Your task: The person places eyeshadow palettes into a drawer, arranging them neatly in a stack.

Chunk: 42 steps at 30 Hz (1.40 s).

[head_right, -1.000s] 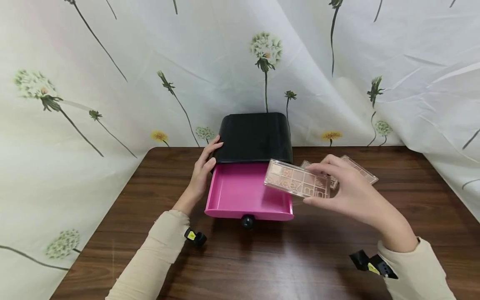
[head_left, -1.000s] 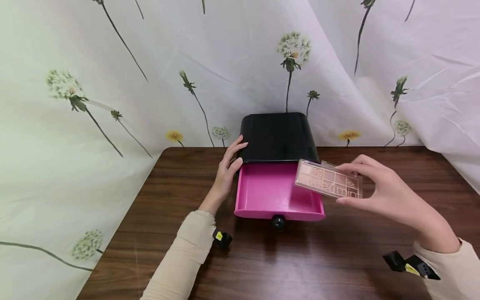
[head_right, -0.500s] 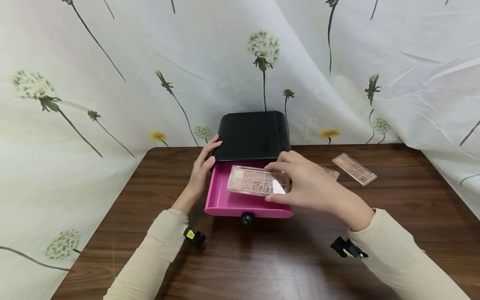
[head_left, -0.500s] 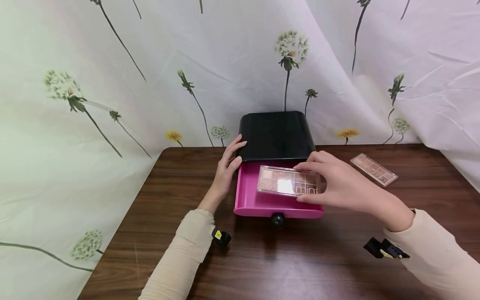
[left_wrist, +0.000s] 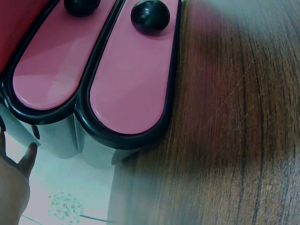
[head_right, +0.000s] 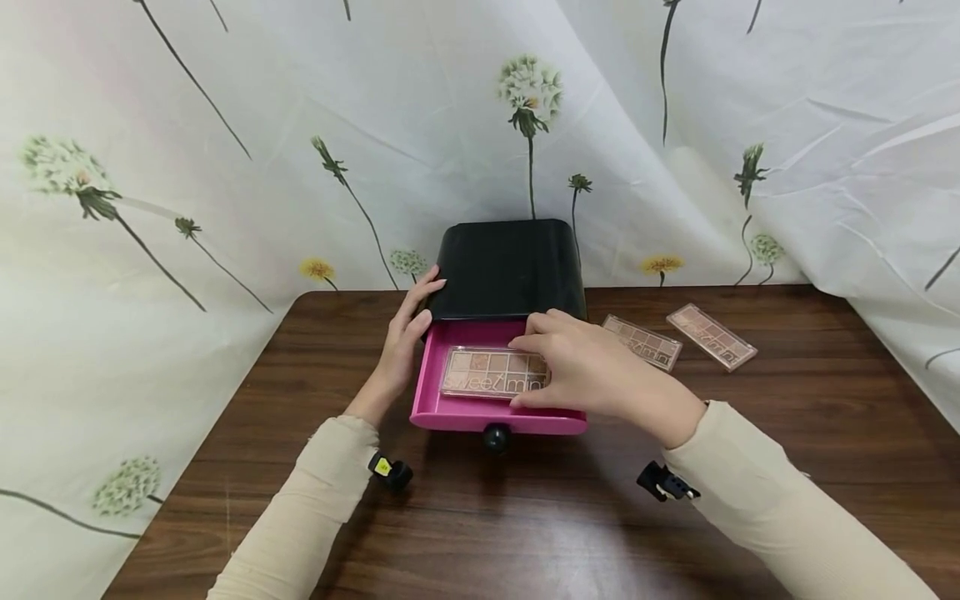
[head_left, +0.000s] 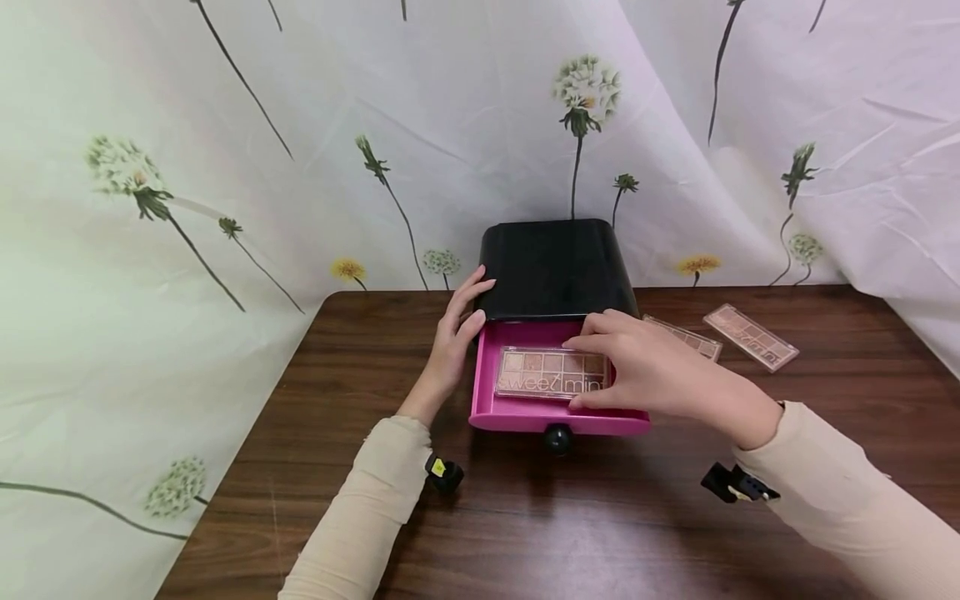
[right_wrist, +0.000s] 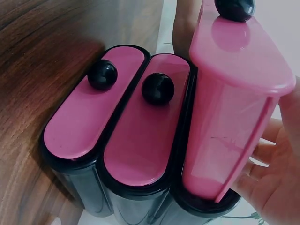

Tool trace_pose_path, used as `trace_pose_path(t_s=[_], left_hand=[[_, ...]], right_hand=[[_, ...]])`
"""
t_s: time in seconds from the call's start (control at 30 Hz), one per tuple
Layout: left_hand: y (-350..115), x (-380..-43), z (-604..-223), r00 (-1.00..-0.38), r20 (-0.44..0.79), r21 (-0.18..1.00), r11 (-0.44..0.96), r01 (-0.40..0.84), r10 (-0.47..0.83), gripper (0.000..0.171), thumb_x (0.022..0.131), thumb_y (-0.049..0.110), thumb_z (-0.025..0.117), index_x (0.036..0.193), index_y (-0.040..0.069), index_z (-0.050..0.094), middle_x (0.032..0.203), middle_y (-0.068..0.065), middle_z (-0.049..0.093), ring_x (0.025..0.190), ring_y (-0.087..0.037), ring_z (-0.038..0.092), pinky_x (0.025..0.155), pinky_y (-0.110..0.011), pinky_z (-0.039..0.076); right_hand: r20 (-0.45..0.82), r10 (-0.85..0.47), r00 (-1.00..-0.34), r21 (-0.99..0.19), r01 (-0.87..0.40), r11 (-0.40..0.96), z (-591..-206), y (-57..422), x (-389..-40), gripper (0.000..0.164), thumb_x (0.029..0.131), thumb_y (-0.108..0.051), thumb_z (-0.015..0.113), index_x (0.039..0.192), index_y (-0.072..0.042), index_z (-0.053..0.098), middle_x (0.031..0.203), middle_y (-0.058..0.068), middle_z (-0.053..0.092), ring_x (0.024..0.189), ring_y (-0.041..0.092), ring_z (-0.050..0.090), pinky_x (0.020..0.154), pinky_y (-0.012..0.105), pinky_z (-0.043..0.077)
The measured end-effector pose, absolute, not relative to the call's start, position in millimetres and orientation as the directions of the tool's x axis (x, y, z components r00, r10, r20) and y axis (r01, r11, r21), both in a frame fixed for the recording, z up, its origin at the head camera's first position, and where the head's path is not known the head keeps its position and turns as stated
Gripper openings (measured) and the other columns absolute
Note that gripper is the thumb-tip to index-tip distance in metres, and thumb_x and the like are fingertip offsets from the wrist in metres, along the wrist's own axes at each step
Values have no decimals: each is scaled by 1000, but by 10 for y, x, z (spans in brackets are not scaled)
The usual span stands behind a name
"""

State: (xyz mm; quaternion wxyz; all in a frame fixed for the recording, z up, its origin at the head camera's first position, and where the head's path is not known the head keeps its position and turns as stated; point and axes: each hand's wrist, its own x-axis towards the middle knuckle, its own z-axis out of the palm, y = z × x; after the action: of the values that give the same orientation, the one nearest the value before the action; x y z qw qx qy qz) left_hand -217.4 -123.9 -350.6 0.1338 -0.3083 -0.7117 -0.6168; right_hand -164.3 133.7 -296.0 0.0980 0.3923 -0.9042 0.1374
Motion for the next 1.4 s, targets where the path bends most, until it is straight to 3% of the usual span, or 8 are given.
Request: trace_pose_path(t_s=[0.23,0.5,0.93,1.17,1.4], left_hand=[[-1258,-2166,-3493,-776,564,796,62,602,283,46,90,11,39,131,-8,44,149,-20,25,139,-24,19,109,-44,20],[-1267,-2168,-3508,-791,545,810,70,583,280,46,90,14,39,132,-4,44,150,-14,26,138,-20,21,104,-51,24],[-1279,-2163,-3511,-788,545,806,80,587,286,46,90,12,39,132,-5,44,149,-17,24,139,-22,19,109,-45,19],[-1280,-2143,-3499,-793,535,811,87,579,290,45,91,12,39,133,-4,43,150,-16,24,139,-20,18,108,-47,19],[-1285,-2149,-3483,-783,547,799,94,594,295,45,90,13,39,132,-4,44,149,-16,25,138,-21,21,105,-49,23]], right_hand=[[293,-683,-669,-141,-737,662,-2983,1292,-1639,58,65,-54,76,107,-15,70,91,-7,54,76,5,43,55,22,38],[329,-679,-656,-133,-744,655,-3060,1282,-1643,57,64,-45,80,107,-10,69,100,-2,60,91,10,53,72,28,48],[279,-666,-692,-172,-718,674,-3058,1291,-1629,60,66,-45,80,115,-13,65,106,-4,60,97,10,52,81,33,47],[250,-640,-727,-268,-687,676,-3001,1414,-1605,63,69,-45,77,125,-20,59,116,-6,58,106,12,52,88,40,45],[315,-636,-704,-365,-709,603,-2953,1651,-1581,57,74,-34,76,126,-19,58,116,-9,57,101,8,52,83,31,46]])
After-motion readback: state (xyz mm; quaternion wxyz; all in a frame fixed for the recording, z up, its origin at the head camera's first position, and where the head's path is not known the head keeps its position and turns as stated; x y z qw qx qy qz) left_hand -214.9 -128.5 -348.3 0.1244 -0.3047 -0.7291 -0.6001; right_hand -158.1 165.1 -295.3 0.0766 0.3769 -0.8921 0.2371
